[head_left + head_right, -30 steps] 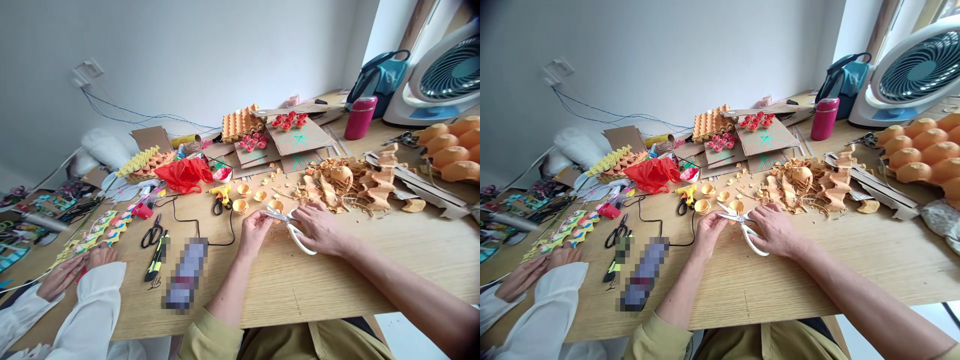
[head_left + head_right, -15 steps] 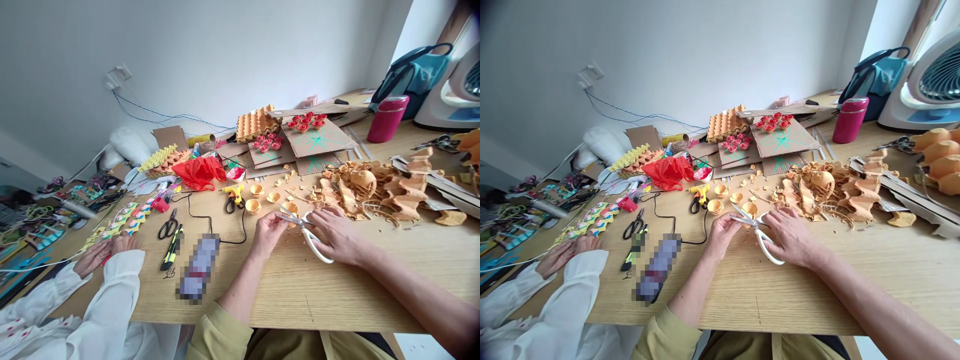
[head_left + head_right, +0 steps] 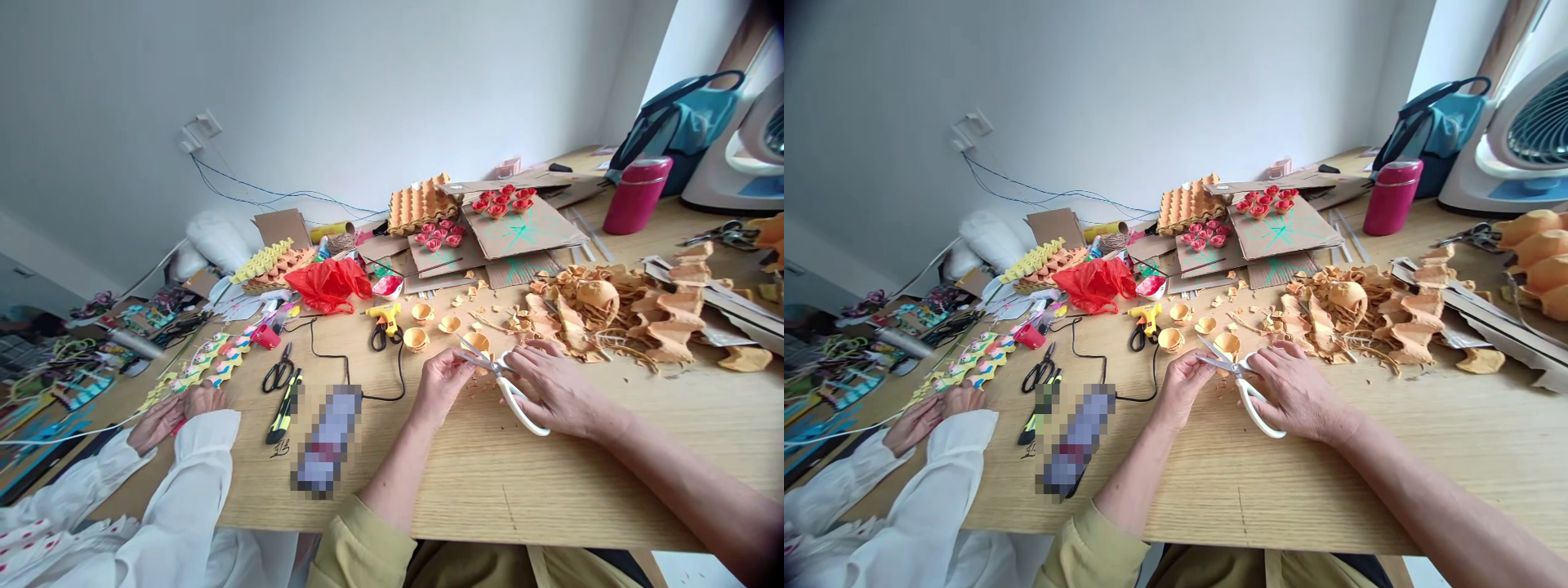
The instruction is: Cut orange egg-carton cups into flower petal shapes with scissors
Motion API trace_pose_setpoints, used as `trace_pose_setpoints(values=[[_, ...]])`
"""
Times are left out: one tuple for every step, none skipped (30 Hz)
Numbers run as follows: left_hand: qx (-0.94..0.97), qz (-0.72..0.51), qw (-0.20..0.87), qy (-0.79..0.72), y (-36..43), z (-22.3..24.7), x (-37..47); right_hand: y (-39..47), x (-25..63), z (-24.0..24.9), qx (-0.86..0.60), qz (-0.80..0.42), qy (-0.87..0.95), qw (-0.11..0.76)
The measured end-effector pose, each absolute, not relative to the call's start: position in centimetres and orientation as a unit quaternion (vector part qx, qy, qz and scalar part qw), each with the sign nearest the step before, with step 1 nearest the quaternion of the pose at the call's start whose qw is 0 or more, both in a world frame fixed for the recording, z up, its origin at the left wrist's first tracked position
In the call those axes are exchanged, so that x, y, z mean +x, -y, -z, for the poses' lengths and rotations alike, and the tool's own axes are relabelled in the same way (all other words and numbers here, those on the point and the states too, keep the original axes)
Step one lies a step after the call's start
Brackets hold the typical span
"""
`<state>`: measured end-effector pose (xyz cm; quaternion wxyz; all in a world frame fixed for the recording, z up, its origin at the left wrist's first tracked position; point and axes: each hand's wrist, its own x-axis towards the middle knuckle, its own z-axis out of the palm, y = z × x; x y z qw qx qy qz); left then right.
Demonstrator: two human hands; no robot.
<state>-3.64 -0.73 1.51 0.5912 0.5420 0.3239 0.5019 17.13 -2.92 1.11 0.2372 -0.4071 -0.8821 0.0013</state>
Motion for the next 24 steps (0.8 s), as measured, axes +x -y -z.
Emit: trace_pose_setpoints(values=[[0.539, -0.502, 0.594, -0.325, 0.8, -1.5, -3.6, 2.9, 17.1, -1.1, -0.407, -0.002, 0.882, 0.236], [0.535, -0.501, 0.597, -0.327, 0.8, -1.6, -3.6, 2.9, 17.2, -1.1, -0.407, -0.003, 0.883, 0.234], [0.531, -0.500, 0.601, -0.328, 0.8, -1.6, -3.6, 2.9, 17.2, -1.1, -0.407, -0.005, 0.883, 0.232], [0.528, -0.500, 0.603, -0.329, 0.9, -1.6, -3.6, 2.9, 17.2, -1.1, -0.407, -0.008, 0.884, 0.230], [0.527, -0.499, 0.604, -0.329, 0.9, -1.7, -3.6, 2.9, 17.2, -1.1, -0.406, -0.011, 0.885, 0.228], [0.527, -0.497, 0.605, -0.329, 0.9, -1.8, -3.6, 2.9, 17.3, -1.1, -0.405, -0.014, 0.885, 0.228], [0.529, -0.496, 0.606, -0.328, 1.0, -1.8, -3.6, 2.9, 17.3, -1.1, -0.404, -0.016, 0.886, 0.229], [0.531, -0.495, 0.606, -0.326, 0.9, -1.9, -3.6, 2.9, 17.3, -1.1, -0.403, -0.019, 0.886, 0.230], [0.533, -0.494, 0.606, -0.323, 0.9, -1.9, -3.7, 2.9, 17.3, -1.1, -0.402, -0.022, 0.885, 0.232], [0.536, -0.494, 0.606, -0.319, 0.9, -2.0, -3.7, 2.9, 17.3, -1.1, -0.402, -0.025, 0.885, 0.234], [0.539, -0.492, 0.606, -0.315, 0.9, -2.0, -3.8, 2.9, 17.3, -1.2, -0.402, -0.027, 0.884, 0.236], [0.544, -0.490, 0.605, -0.313, 0.8, -2.0, -3.8, 3.0, 17.3, -1.2, -0.401, -0.030, 0.884, 0.238], [0.550, -0.486, 0.603, -0.311, 0.8, -2.0, -3.9, 3.0, 17.2, -1.3, -0.400, -0.032, 0.884, 0.240], [0.558, -0.482, 0.600, -0.312, 0.7, -2.0, -4.0, 3.0, 17.2, -1.3, -0.399, -0.033, 0.884, 0.242], [0.565, -0.478, 0.594, -0.313, 0.6, -2.0, -4.1, 3.0, 17.2, -1.3, -0.397, -0.033, 0.884, 0.244], [0.575, -0.476, 0.587, -0.315, 0.5, -1.9, -4.3, 3.0, 17.2, -1.3, -0.396, -0.033, 0.884, 0.246], [0.586, -0.474, 0.576, -0.318, 0.4, -1.8, -4.4, 3.0, 17.2, -1.3, -0.395, -0.034, 0.884, 0.247], [0.599, -0.474, 0.560, -0.320, 0.3, -1.7, -4.5, 3.0, 17.3, -1.3, -0.395, -0.034, 0.884, 0.249], [0.613, -0.475, 0.543, -0.323, 0.2, -1.6, -4.7, 3.0, 17.3, -1.3, -0.394, -0.035, 0.883, 0.251], [0.627, -0.477, 0.523, -0.325, 0.1, -1.5, -4.8, 3.0, 17.3, -1.3, -0.394, -0.036, 0.883, 0.252], [0.641, -0.478, 0.505, -0.326, 0.0, -1.5, -4.9, 3.0, 17.3, -1.3, -0.394, -0.037, 0.883, 0.251], [0.653, -0.478, 0.488, -0.326, -0.1, -1.5, -5.0, 3.0, 17.3, -1.3, -0.394, -0.038, 0.884, 0.249], [0.664, -0.477, 0.474, -0.326, -0.2, -1.5, -5.1, 3.1, 17.3, -1.3, -0.393, -0.037, 0.884, 0.249], [0.673, -0.476, 0.463, -0.325, -0.3, -1.6, -5.2, 3.1, 17.3, -1.4, -0.393, -0.037, 0.885, 0.248]])
